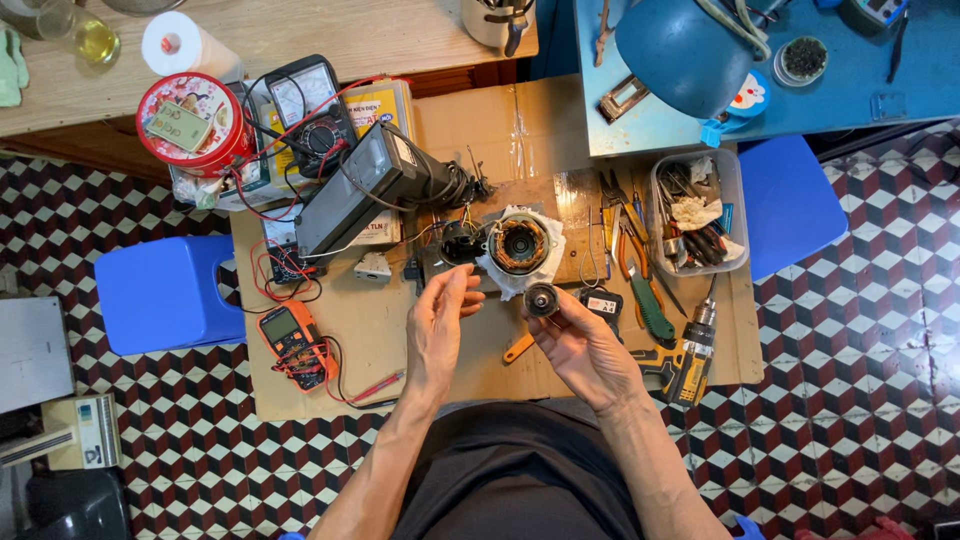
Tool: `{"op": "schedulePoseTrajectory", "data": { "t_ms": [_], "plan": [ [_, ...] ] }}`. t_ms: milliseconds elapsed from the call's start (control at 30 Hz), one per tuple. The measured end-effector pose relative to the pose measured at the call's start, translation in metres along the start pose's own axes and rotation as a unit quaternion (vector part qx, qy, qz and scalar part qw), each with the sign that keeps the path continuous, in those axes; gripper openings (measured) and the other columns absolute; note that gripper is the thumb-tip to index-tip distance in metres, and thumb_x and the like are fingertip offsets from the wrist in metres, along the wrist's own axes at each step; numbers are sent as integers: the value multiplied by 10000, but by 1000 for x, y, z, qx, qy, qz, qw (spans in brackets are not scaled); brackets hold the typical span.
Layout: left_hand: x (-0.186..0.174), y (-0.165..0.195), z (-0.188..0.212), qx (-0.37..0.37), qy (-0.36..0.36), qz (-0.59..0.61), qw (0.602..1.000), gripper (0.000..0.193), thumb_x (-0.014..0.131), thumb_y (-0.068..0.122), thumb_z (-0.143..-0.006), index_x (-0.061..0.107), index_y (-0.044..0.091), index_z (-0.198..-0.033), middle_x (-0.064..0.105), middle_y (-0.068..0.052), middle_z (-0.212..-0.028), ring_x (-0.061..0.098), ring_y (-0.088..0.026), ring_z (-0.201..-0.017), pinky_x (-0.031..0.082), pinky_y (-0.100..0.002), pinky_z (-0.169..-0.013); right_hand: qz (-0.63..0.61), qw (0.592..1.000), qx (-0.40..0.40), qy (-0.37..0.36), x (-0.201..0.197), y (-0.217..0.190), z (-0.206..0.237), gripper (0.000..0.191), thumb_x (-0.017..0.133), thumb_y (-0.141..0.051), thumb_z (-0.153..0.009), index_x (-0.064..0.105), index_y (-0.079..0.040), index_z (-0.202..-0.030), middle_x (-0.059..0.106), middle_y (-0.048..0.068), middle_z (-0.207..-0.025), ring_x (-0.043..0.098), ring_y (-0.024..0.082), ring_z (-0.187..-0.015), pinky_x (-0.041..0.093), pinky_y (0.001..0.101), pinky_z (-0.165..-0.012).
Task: The person disassembles a small electric motor, removes the rotor, and inspects the internal components using a flashlight. They then reassemble the motor by inserting the rotor back into the stator and rotating it to check alignment.
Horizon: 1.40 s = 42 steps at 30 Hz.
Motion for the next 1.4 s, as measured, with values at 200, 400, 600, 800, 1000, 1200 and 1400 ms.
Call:
{"op": "schedulePoseTrajectory", "data": {
  "t_ms": [200, 400, 600, 800, 1000, 1200, 1400],
  "plan": [
    [10, -48, -38, -115, -52, 117, 985, 720, 725, 340, -873, 475, 17, -1466, 603, -157, -1353, 592, -234, -1227, 490, -383, -1030, -33, 999, -6, 42, -7, -17, -1, 265, 715, -147, -917, 678, 1, -1135, 719, 111, -1115, 680, 235, -1069, 568, 356, -984],
    [32, -54, -34, 113, 13, -138, 984, 859, 807, 337, -801, 396, 45, -1496, 550, -171, -1412, 550, -271, -1291, 462, -435, -1066, -15, 997, -26, 65, -7, -30, 4, 270, 735, -145, -915, 676, 3, -1133, 716, 122, -1118, 684, 228, -1059, 576, 327, -954],
    [64, -51, -40, 252, 88, -182, 946, 932, 915, 284, -718, 417, 63, -1473, 561, -182, -1353, 548, -324, -1265, 457, -456, -1080, -28, 998, -33, 48, 5, -42, 6, 284, 744, -137, -918, 671, 43, -1126, 707, 151, -1102, 682, 250, -1039, 585, 338, -918],
    [88, -61, -50, 280, 192, -222, 914, 1025, 958, 313, -650, 396, 73, -1473, 535, -174, -1361, 496, -351, -1293, 398, -493, -1103, -15, 992, -69, 107, 4, -58, 15, 246, 733, -114, -924, 667, 22, -1118, 701, 153, -1100, 691, 266, -1049, 602, 334, -924],
    [88, -59, -58, 262, 198, -247, 912, 1008, 969, 353, -654, 423, 92, -1459, 523, -165, -1387, 485, -340, -1323, 388, -485, -1116, -19, 991, -50, 122, -2, -75, 3, 249, 742, -99, -902, 680, 9, -1118, 711, 156, -1092, 698, 260, -1043, 610, 323, -911],
    [62, -38, -49, 269, 173, -289, 902, 984, 968, 350, -645, 441, 91, -1435, 561, -150, -1352, 502, -332, -1307, 380, -484, -1111, 12, 995, 11, 100, -7, -88, -30, 219, 746, -102, -905, 683, -2, -1089, 713, 130, -1084, 699, 259, -1041, 611, 344, -916],
    [28, -15, -42, 200, 87, -172, 961, 939, 903, 236, -677, 390, 72, -1447, 590, -157, -1297, 613, -265, -1203, 503, -412, -1051, 45, 997, 52, 39, -3, -90, -69, 237, 733, -100, -920, 680, -3, -1129, 714, 107, -1108, 675, 204, -1042, 590, 323, -924]
  ]
}}
Point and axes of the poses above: each hand's wrist, its own z-axis away from the middle knuckle, its own x-axis out of the palm, y = z × x, the point moved 1 cm from there along -z, towards the middle knuckle
